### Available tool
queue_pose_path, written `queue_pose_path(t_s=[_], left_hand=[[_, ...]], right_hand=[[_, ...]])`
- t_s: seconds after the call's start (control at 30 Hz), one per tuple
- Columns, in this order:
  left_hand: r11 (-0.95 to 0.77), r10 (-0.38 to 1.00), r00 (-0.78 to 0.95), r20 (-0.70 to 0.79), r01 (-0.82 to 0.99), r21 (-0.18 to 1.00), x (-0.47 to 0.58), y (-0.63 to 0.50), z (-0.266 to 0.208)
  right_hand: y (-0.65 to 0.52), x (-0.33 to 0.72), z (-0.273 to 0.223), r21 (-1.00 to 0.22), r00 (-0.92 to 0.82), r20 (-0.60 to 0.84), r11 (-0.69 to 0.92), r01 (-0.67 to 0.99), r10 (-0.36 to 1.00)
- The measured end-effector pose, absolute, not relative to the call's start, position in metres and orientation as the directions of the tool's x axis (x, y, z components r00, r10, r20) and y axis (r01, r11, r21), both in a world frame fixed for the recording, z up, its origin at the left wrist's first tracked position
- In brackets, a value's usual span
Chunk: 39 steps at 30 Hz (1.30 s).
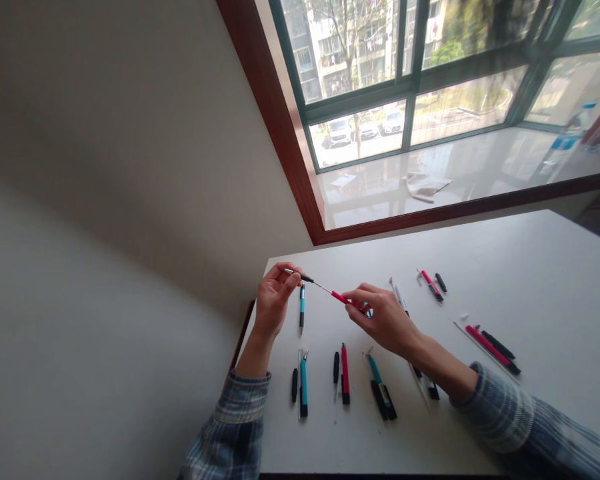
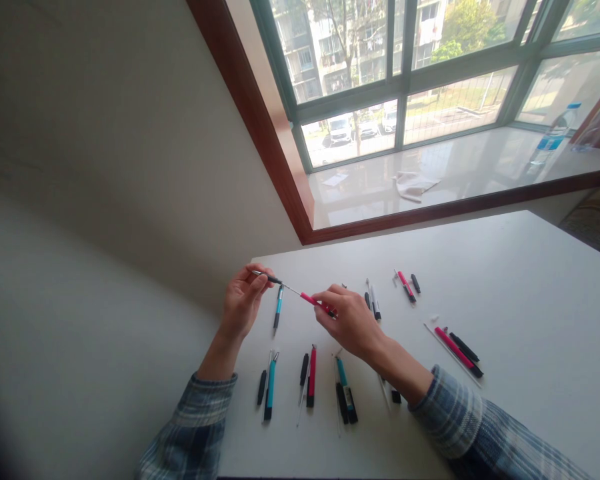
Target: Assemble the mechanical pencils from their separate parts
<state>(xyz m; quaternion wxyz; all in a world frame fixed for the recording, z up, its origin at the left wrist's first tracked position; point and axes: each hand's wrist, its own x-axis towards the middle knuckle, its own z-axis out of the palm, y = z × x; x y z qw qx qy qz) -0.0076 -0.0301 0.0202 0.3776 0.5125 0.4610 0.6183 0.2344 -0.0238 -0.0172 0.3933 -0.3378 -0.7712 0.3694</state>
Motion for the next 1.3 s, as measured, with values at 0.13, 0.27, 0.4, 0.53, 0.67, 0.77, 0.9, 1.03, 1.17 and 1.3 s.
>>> queue_pose_path(t_s=[0.13,0.27,0.4,0.53,0.67,0.77,0.9,1.03,1.17,1.3], left_hand=[[-0.302,0.934,-0.200,0.296,0.000,0.953,-0.008,-0.029,0.019],[-0.308,0.929,-0.223,0.296,-0.021,0.951,-0.008,-0.028,0.018],[-0.297,0.935,-0.221,0.278,-0.053,0.954,-0.007,-0.029,0.020],[-0.289,0.941,-0.201,0.273,-0.057,0.956,-0.006,-0.030,0.022],[-0.273,0.947,-0.198,0.253,-0.080,0.959,-0.006,-0.030,0.023],[-0.262,0.950,-0.203,0.236,-0.112,0.959,-0.005,-0.030,0.024],[-0.248,0.956,-0.191,0.224,-0.116,0.962,-0.006,-0.029,0.022],[-0.251,0.956,-0.179,0.233,-0.082,0.965,-0.005,-0.028,0.017],[-0.228,0.966,-0.118,0.229,0.021,0.973,0.001,-0.030,0.011],[-0.196,0.977,-0.078,0.200,0.061,0.979,0.009,-0.032,0.011]], right_hand=[[-0.024,0.234,-0.018,-0.842,-0.458,0.358,0.493,0.218,0.814],[-0.023,0.234,-0.020,-0.834,-0.447,0.372,0.504,0.224,0.814],[-0.023,0.234,-0.019,-0.835,-0.456,0.364,0.502,0.226,0.812],[-0.023,0.234,-0.016,-0.847,-0.464,0.350,0.487,0.215,0.814],[-0.024,0.234,-0.017,-0.853,-0.481,0.344,0.483,0.198,0.806],[-0.023,0.234,-0.018,-0.853,-0.488,0.345,0.485,0.194,0.802],[-0.024,0.234,-0.018,-0.846,-0.485,0.352,0.494,0.202,0.800],[-0.024,0.234,-0.015,-0.852,-0.480,0.362,0.493,0.178,0.799],[-0.024,0.235,-0.015,-0.839,-0.472,0.376,0.509,0.192,0.798],[-0.023,0.234,-0.017,-0.833,-0.469,0.381,0.516,0.199,0.797]])
